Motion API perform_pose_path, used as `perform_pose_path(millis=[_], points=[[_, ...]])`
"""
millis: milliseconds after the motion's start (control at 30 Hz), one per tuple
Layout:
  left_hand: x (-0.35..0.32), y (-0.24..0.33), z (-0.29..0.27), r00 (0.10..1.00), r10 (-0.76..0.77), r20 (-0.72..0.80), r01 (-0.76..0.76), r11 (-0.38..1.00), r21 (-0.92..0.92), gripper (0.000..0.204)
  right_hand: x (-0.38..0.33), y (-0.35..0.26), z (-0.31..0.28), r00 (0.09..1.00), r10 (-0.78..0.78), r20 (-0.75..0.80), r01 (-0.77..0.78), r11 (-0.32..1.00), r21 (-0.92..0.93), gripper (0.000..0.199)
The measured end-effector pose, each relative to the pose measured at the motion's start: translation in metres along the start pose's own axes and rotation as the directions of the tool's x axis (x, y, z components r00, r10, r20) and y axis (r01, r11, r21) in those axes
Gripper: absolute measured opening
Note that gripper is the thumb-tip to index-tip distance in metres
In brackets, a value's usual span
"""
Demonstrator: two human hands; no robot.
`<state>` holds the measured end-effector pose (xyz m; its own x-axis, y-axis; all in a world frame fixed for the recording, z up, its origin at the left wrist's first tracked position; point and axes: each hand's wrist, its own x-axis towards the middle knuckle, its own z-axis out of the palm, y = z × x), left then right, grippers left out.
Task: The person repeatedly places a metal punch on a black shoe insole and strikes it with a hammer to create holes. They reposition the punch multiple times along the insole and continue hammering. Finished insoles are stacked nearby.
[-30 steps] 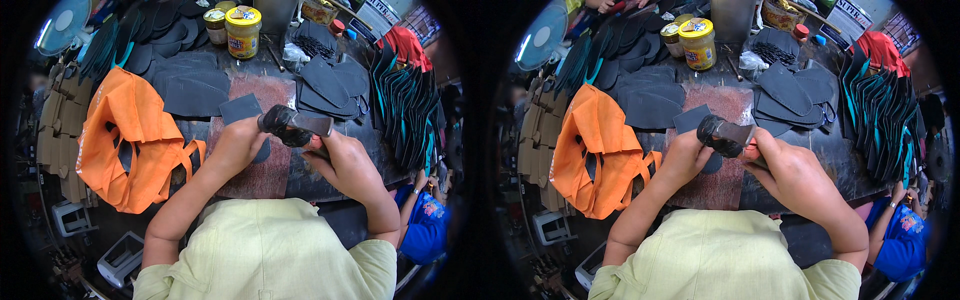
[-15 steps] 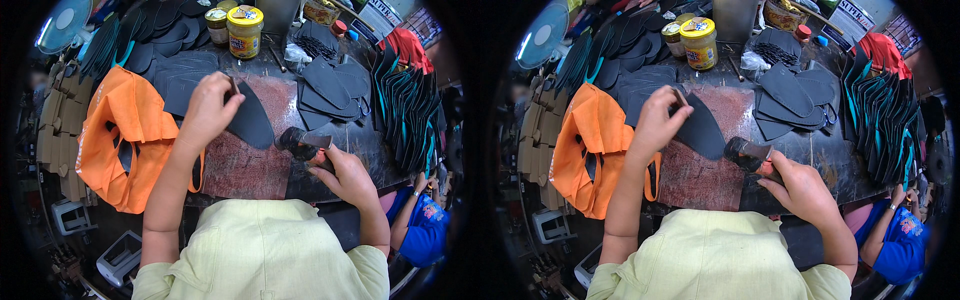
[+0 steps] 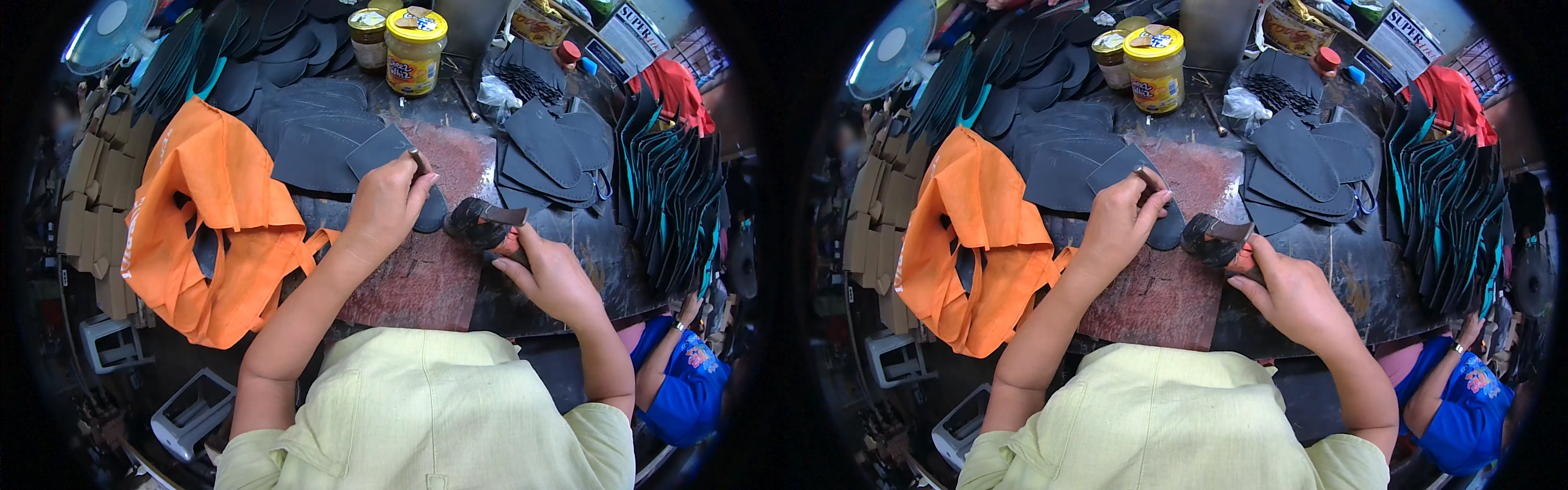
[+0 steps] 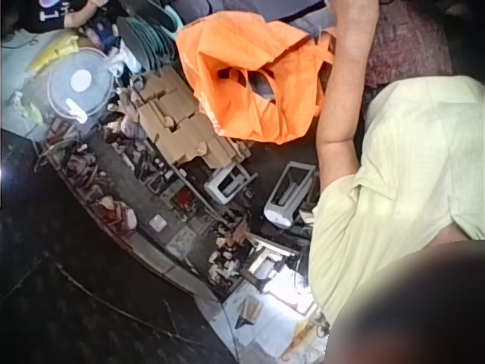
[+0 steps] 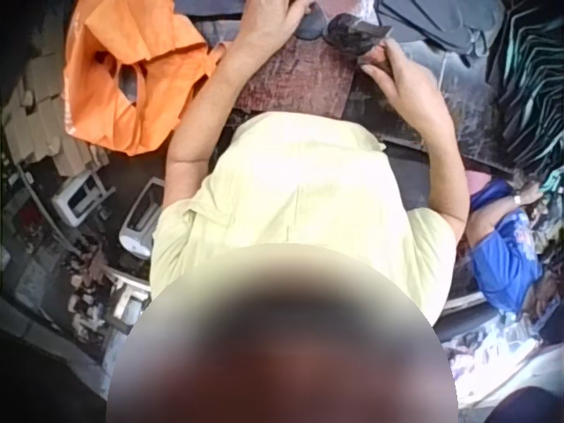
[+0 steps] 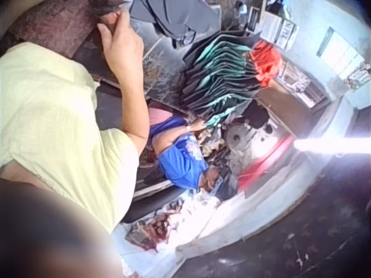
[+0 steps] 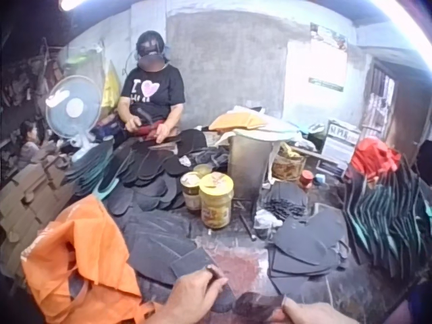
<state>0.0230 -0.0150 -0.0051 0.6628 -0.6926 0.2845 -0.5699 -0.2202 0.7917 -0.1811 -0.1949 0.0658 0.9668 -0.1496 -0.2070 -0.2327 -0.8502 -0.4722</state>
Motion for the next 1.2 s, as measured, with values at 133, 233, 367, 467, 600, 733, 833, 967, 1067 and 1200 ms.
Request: perform_pose_path(millis=[133, 233, 367, 467, 600, 733, 833, 967, 1067, 1200], points=[[0.001, -0.008, 0.002, 1.000, 0.006, 0.013, -0.006, 1.000, 0.008, 0.012, 0.000, -0.001, -0.016, 0.996, 0.007, -0.085, -0.008, 1.000, -0.002, 0.047], [0.002, -0.007, 0.000, 1.000, 0.010, 0.020, -0.010, 1.000, -0.008, 0.013, 0.001, -0.007, -0.030, 0.984, -0.055, -0.170, 0.061, 0.998, 0.030, 0.048], [0.003, -0.002, -0.002, 0.999, 0.017, 0.041, -0.020, 0.996, 0.083, 0.017, -0.002, -0.018, -0.052, 0.953, -0.141, -0.268, 0.176, 0.978, 0.112, 0.041], [0.003, 0.000, -0.002, 0.999, 0.041, 0.028, -0.043, 0.994, 0.096, 0.020, -0.004, -0.022, -0.059, 0.901, -0.214, -0.377, 0.266, 0.960, 0.092, 0.040], [0.002, 0.002, -0.001, 0.999, 0.033, 0.037, -0.036, 0.994, 0.099, 0.017, 0.007, -0.025, -0.036, 0.807, -0.157, -0.569, 0.459, 0.773, 0.438, 0.053], [-0.002, 0.002, 0.001, 0.977, 0.211, 0.045, -0.215, 0.955, 0.202, 0.017, 0.023, -0.025, -0.028, 0.870, -0.285, -0.401, 0.335, 0.941, 0.057, 0.050], [-0.001, 0.002, 0.003, 0.971, 0.238, 0.013, -0.238, 0.964, 0.118, 0.016, 0.023, -0.031, -0.042, 0.954, -0.201, -0.224, 0.212, 0.977, 0.025, 0.044], [-0.002, 0.002, 0.002, 0.998, 0.038, 0.043, -0.042, 0.995, 0.086, 0.018, 0.017, -0.042, -0.060, 0.928, -0.221, -0.299, 0.248, 0.967, 0.056, 0.047], [-0.001, 0.003, -0.001, 0.998, 0.035, 0.057, -0.039, 0.997, 0.066, 0.020, 0.013, -0.042, -0.067, 0.907, -0.258, -0.333, 0.300, 0.951, 0.079, 0.050], [-0.001, 0.004, 0.000, 0.995, 0.068, 0.069, -0.077, 0.988, 0.137, 0.021, 0.013, -0.038, -0.053, 0.809, -0.237, -0.538, 0.463, 0.821, 0.334, 0.057]])
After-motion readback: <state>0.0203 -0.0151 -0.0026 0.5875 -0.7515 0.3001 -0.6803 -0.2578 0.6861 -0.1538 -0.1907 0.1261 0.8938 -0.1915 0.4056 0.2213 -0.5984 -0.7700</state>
